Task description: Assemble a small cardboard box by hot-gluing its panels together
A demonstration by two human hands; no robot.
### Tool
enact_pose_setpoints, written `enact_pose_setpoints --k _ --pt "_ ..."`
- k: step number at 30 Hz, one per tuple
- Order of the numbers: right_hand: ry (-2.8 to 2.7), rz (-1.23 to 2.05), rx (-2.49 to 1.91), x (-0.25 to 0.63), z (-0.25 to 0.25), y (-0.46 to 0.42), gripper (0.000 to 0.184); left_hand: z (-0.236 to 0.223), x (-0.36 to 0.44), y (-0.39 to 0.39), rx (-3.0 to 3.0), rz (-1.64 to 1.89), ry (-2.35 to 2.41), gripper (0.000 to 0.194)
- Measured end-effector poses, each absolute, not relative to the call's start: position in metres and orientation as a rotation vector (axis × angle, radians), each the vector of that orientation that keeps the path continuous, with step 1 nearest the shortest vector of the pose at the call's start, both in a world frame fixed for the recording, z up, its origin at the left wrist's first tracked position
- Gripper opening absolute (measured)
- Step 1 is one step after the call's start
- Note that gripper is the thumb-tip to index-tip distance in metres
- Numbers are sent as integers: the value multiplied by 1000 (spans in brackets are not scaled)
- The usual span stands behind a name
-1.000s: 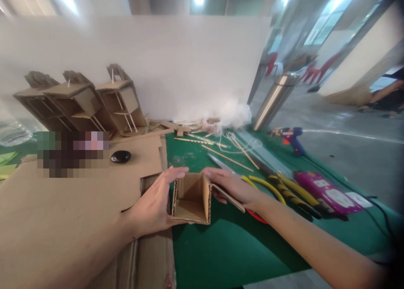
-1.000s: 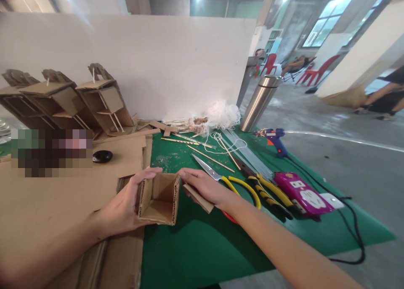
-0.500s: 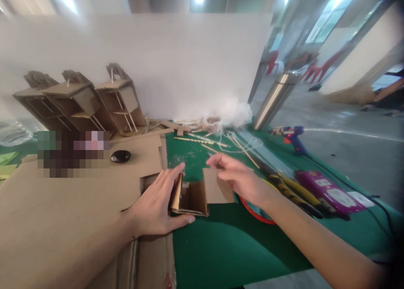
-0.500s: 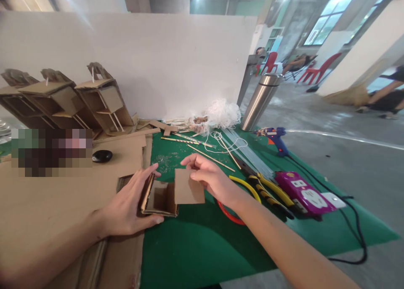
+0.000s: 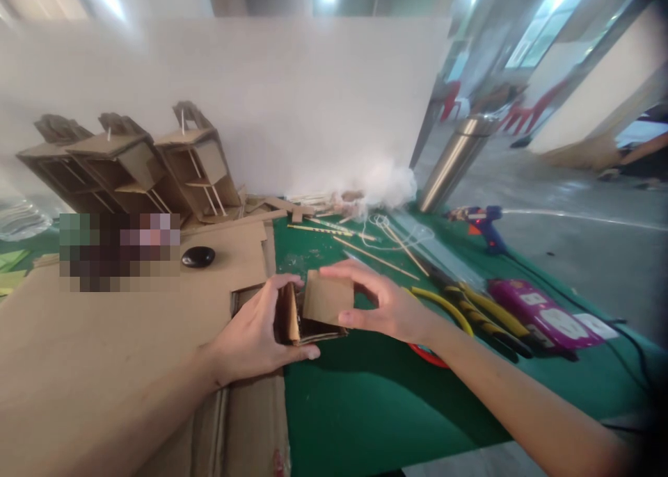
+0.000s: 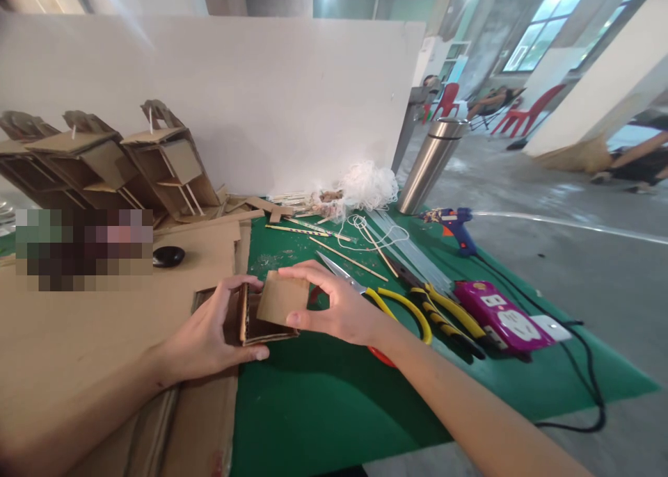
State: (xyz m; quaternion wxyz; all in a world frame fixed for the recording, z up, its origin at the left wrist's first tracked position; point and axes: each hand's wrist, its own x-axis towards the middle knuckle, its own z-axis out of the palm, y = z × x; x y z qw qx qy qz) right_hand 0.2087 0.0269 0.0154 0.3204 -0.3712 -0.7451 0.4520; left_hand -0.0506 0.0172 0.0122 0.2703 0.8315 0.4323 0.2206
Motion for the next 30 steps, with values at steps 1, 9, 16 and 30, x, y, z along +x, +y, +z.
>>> enact_pose_setpoints --k 1,9,16,30 --pt "-1996 1184 -980 209 17 27 63 12 -51 18 2223 591 1164 81" --pt "-2026 1079 -1009 207 16 23 70 12 -53 23 2154 612 1087 94" --pt "-2108 980 -899 208 14 19 73 17 -53 17 2116 525 1118 84" --pt "-2194 1023 -850 205 11 19 72 18 -55 19 2115 510 1054 85"
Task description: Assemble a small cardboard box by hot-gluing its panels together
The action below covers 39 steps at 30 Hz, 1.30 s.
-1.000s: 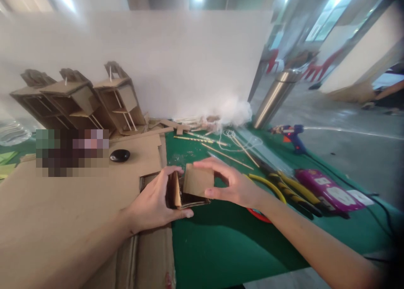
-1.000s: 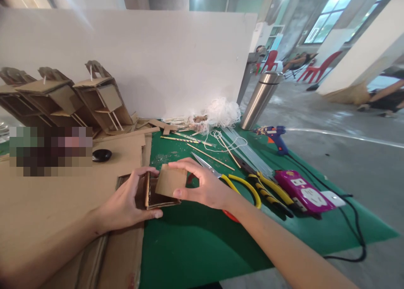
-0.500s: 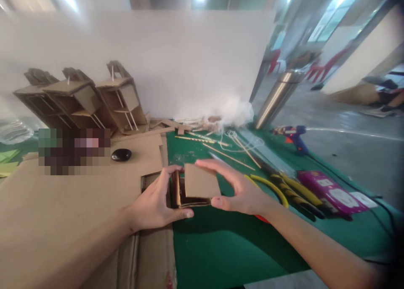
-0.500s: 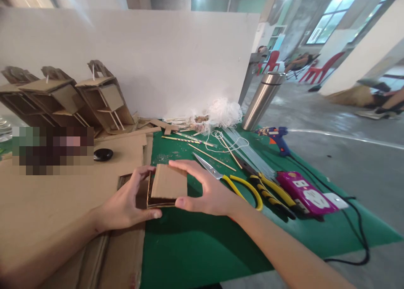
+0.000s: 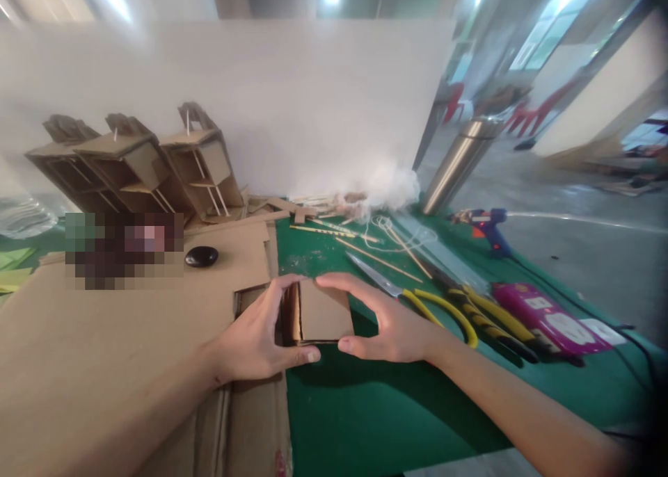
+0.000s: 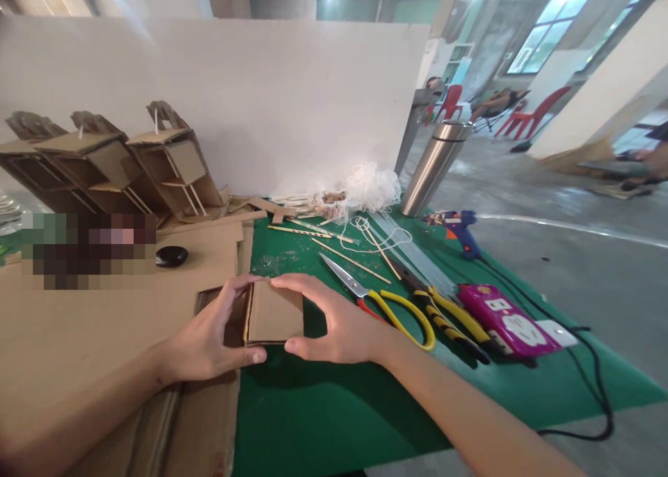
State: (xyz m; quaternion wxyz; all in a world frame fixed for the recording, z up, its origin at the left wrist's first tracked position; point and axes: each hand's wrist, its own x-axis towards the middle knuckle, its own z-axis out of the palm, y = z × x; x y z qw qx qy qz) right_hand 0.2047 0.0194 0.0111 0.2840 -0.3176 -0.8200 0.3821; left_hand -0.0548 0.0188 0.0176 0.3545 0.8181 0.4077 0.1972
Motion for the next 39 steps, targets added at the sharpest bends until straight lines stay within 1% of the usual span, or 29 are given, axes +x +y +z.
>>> enact_pose_setpoints --k 5,10,12,18,22,27,29,35,39 --pt "-2185 1038 -850 204 11 20 72 17 -56 19 2141 515 1046 84" --pt "-2203 1038 -868 204 13 20 74 14 -57 20 2138 570 1045 95" --pt "-2208 1047 -874 204 13 21 76 14 -57 20 2151 576 1049 96" --pt "-2208 1078 -884 205 9 23 82 17 -55 20 2170 568 1021 82" --pt "-2196 1071 -917 202 12 21 86 14 -56 20 2149 613 976 78" --pt "-2166 1097 -1006 199 16 17 102 10 -58 22 2074 655 882 74" --pt "-2146 1088 -1027 199 15 17 105 11 -57 23 2042 679 857 71" --pt "-2087 1033 -1020 199 13 17 85 15 -54 23 2055 653 866 63" --pt "-2132 992 -1036 202 13 18 82 19 -54 21 2021 618 896 57"
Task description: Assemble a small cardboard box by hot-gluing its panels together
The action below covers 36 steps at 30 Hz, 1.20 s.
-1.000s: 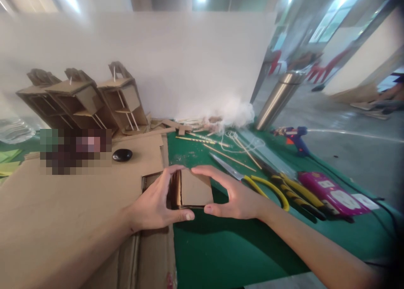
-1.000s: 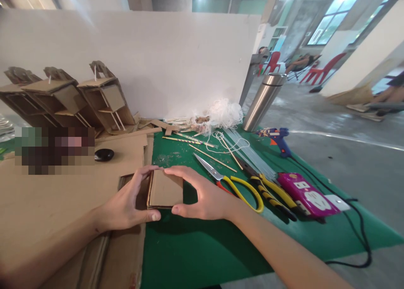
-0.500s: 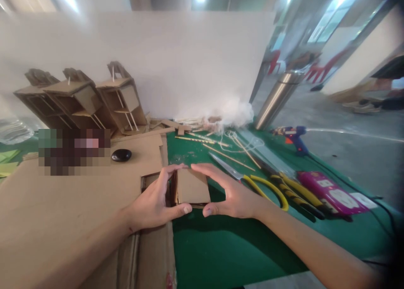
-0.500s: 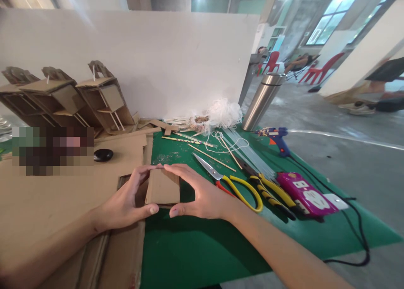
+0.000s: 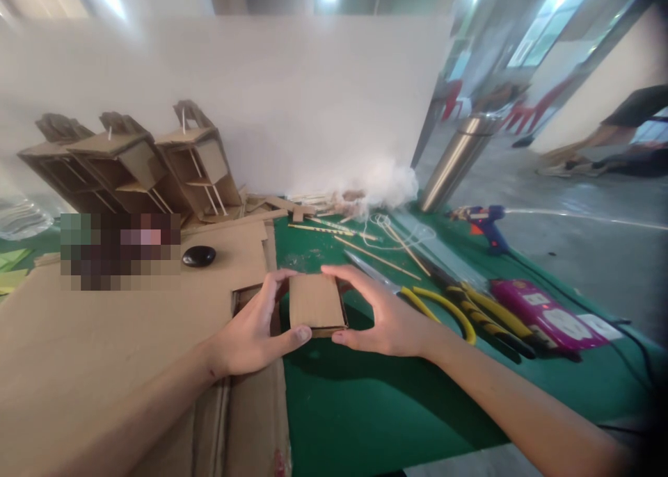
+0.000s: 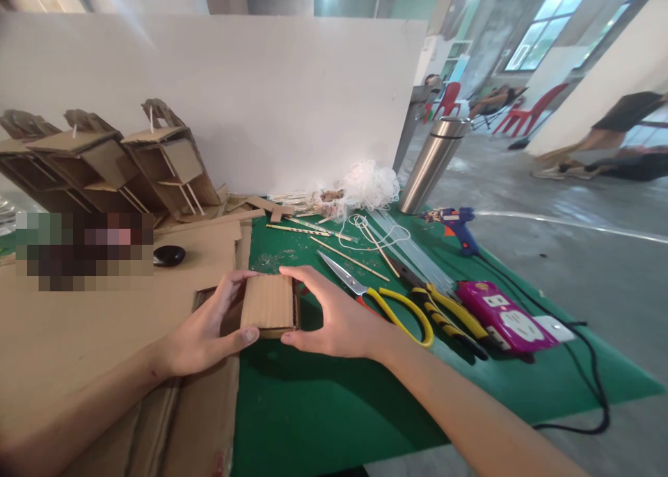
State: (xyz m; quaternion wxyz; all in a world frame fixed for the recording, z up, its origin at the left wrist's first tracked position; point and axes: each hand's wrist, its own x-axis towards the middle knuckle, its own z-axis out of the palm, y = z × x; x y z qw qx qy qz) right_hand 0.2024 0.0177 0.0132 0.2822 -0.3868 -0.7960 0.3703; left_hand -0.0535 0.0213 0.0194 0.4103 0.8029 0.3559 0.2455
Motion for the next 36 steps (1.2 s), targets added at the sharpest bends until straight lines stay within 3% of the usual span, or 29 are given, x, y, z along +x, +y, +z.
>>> enact_pose_setpoints --k 5,12,36 --pt "-2156 1011 -1051 203 14 18 84 19 -55 20 2061 594 940 74" --pt "-2163 1008 -1071 199 14 17 86 23 -56 22 2239 614 814 38" --pt "-2148 1135 -1146 200 17 18 96 25 -55 24 2236 562 819 41"
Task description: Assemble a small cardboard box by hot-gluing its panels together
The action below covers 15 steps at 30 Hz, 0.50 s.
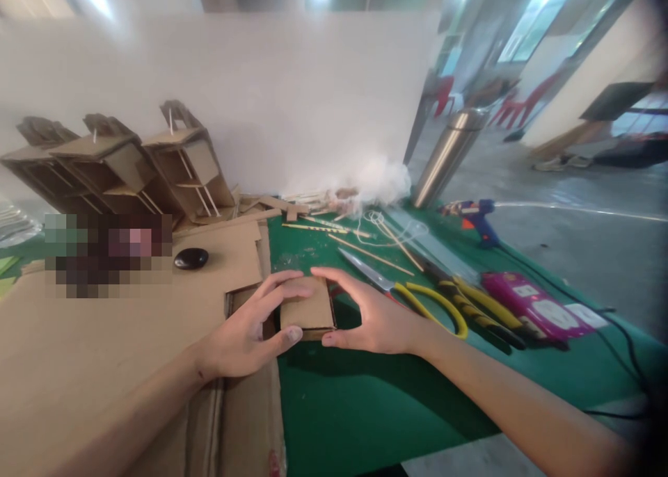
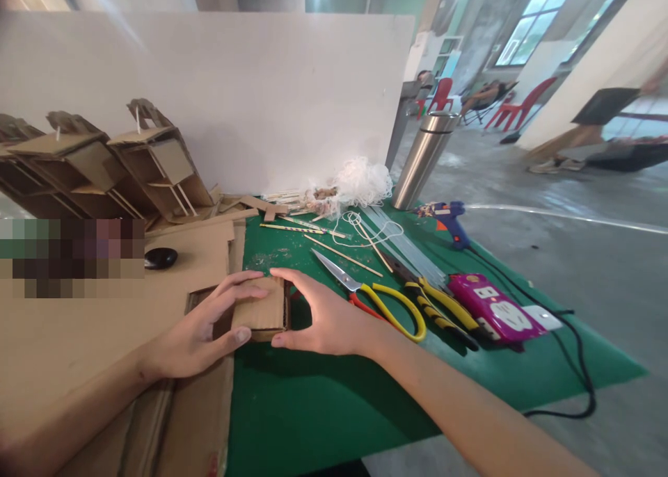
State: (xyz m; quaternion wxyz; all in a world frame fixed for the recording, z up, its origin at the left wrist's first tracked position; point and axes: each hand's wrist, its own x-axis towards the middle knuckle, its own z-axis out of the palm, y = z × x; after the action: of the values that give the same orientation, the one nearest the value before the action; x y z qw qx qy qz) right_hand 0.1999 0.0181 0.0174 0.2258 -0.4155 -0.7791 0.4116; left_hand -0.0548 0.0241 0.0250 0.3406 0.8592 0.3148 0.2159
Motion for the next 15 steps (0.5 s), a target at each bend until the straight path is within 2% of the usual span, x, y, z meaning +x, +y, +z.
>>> enact_pose_setpoints --k 9,13,15 --pt "-2150 1157 -1158 200 18 18 96 25 -56 25 2249 521 823 40" --pt "-2163 1199 -1155 203 18 19 109 25 -55 26 2244 504 847 39" --pt "-2145 1153 -1116 210 22 19 101 25 -55 26 2246 490 856 39"
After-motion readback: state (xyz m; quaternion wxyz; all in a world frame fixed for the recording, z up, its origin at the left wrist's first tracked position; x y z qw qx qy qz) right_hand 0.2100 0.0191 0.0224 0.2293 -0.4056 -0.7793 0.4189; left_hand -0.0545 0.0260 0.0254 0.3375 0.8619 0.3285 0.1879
